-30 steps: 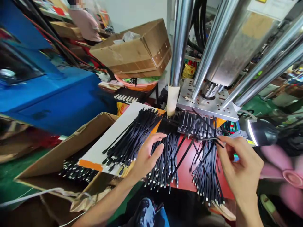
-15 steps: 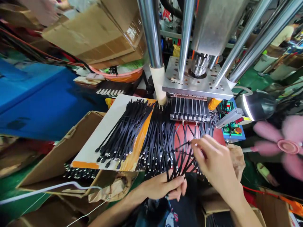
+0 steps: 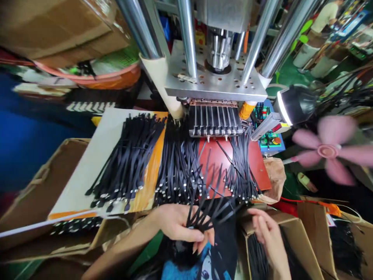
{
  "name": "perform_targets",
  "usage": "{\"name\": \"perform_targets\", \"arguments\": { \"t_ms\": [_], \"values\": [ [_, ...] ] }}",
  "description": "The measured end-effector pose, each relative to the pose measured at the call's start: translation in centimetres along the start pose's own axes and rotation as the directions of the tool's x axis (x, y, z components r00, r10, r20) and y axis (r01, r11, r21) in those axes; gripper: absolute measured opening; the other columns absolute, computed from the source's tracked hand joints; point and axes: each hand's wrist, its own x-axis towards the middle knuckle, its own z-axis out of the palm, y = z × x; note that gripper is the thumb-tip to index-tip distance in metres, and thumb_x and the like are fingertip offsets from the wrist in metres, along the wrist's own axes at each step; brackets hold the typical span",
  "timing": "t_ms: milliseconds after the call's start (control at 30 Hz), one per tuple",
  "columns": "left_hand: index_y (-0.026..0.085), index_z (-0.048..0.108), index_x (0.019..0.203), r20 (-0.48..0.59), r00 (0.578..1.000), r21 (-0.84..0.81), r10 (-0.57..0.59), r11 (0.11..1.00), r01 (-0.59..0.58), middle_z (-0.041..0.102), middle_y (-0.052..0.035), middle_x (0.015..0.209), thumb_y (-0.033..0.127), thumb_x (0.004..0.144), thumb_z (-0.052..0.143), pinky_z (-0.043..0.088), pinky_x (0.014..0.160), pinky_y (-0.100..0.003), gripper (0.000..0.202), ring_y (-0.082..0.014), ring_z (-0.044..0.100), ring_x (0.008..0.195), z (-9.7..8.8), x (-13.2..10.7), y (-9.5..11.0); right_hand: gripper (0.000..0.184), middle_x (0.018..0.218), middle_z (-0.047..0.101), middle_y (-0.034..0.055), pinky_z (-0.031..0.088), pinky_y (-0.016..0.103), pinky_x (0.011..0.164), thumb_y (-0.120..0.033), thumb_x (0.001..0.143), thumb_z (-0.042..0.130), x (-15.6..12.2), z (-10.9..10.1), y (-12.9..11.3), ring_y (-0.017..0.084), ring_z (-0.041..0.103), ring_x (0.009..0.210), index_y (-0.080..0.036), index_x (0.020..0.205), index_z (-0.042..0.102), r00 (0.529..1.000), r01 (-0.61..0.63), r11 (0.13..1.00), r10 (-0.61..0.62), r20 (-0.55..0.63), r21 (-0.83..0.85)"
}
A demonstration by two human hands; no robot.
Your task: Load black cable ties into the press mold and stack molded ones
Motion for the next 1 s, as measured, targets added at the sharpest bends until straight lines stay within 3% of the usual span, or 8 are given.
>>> {"name": "perform_targets", "arguments": {
  "t_ms": [167, 267, 367, 467, 633, 733, 833, 1000],
  "values": [
    [0.019, 0.077, 0.106, 0.175, 0.971, 0.100, -0.163, 0.984, 0.147, 0.076, -0.0032, 0.080, 0.045, 0.089, 0.078, 0.061, 0.063, -0.026, 0.031, -0.0199, 0.074, 0.067, -1.5, -2.5, 0.4, 0.083, 0.099, 0.076, 0.0177, 0.044, 0.037, 0.048, -0.101, 0.062, 0.065, 0.7, 11.0, -4.0, 0.027, 0.066, 0.066, -0.030, 0.099, 0.084, 0.826, -0.265, 0.913, 0.049, 0.562, 0.310],
    [0.020, 0.072, 0.098, -0.041, 0.946, 0.091, -0.321, 0.942, 0.324, 0.072, 0.0000, 0.071, 0.045, 0.090, 0.077, 0.057, 0.053, -0.023, 0.026, -0.0170, 0.070, 0.055, -0.8, -6.2, 0.8, 0.052, 0.098, 0.077, 0.0117, 0.053, 0.039, 0.061, -0.078, 0.075, 0.080, 2.7, 15.6, -6.2, 0.028, 0.070, 0.076, -0.032, 0.098, 0.081, 0.746, -0.311, 0.905, 0.043, 0.664, 0.291],
    [0.021, 0.072, 0.101, -0.440, 0.854, 0.054, -0.277, 0.941, 0.333, 0.075, -0.0009, 0.078, 0.050, 0.095, 0.073, 0.056, 0.058, -0.022, 0.030, -0.0148, 0.070, 0.060, 1.9, -10.4, 1.4, 0.039, 0.092, 0.074, 0.0053, 0.053, 0.035, 0.064, -0.061, 0.076, 0.088, 4.4, 18.8, -8.9, 0.022, 0.065, 0.073, -0.030, 0.097, 0.078, 0.710, -0.272, 0.923, 0.000, 0.705, 0.274],
    [0.021, 0.071, 0.122, -0.793, 0.602, 0.000, -0.090, 0.989, 0.147, 0.078, -0.0065, 0.107, 0.054, 0.099, 0.069, 0.059, 0.072, -0.024, 0.040, -0.0163, 0.075, 0.081, 5.2, -13.5, 1.5, 0.043, 0.086, 0.068, 0.0036, 0.047, 0.028, 0.062, -0.061, 0.076, 0.089, 6.2, 22.7, -13.1, 0.016, 0.057, 0.072, -0.023, 0.090, 0.076, 0.659, -0.093, 0.964, -0.127, 0.741, 0.248],
    [0.020, 0.067, 0.139, -0.987, -0.095, 0.150, 0.128, 0.949, -0.276, 0.067, -0.0154, 0.144, 0.050, 0.092, 0.080, 0.061, 0.093, -0.036, 0.058, -0.0280, 0.072, 0.117, 6.7, -15.3, 0.1, 0.072, 0.081, 0.062, 0.0024, 0.033, 0.025, 0.050, -0.083, 0.066, 0.081, 9.3, 33.5, -20.5, 0.013, 0.048, 0.064, -0.019, 0.097, 0.073, 0.542, 0.171, 0.973, -0.224, 0.810, 0.155],
    [0.020, 0.065, 0.143, -0.950, -0.302, 0.212, 0.074, 0.864, -0.457, 0.057, -0.0171, 0.158, 0.049, 0.084, 0.087, 0.054, 0.112, -0.051, 0.068, -0.0383, 0.056, 0.144, 6.0, -15.8, -0.3, 0.079, 0.080, 0.061, 0.0017, 0.030, 0.025, 0.049, -0.086, 0.068, 0.077, 10.9, 37.7, -22.6, 0.012, 0.045, 0.061, -0.017, 0.106, 0.070, 0.593, 0.257, 0.962, -0.231, 0.771, 0.090],
    [0.026, 0.059, 0.151, -0.928, -0.368, 0.230, 0.063, 0.873, -0.431, 0.042, -0.0142, 0.171, 0.048, 0.087, 0.083, 0.054, 0.114, -0.051, 0.072, -0.0388, 0.037, 0.158, 6.8, -16.0, -0.4, 0.080, 0.084, 0.063, 0.0022, 0.038, 0.027, 0.054, -0.077, 0.073, 0.080, 12.1, 34.6, -21.1, 0.014, 0.050, 0.064, -0.015, 0.122, 0.067, 0.666, 0.362, 0.932, -0.255, 0.701, -0.005],
    [0.030, 0.041, 0.163, -0.856, -0.498, 0.115, 0.141, 0.990, 0.082, 0.045, -0.0152, 0.166, 0.048, 0.098, 0.072, 0.062, 0.093, -0.039, 0.074, -0.0331, 0.061, 0.138, 9.9, -15.4, 0.1, 0.062, 0.088, 0.070, 0.0022, 0.048, 0.032, 0.057, -0.075, 0.089, 0.065, 11.4, 19.4, -11.1, 0.016, 0.058, 0.055, -0.023, 0.122, 0.068, 0.731, 0.628, 0.645, -0.298, 0.614, -0.435]
  ]
}}
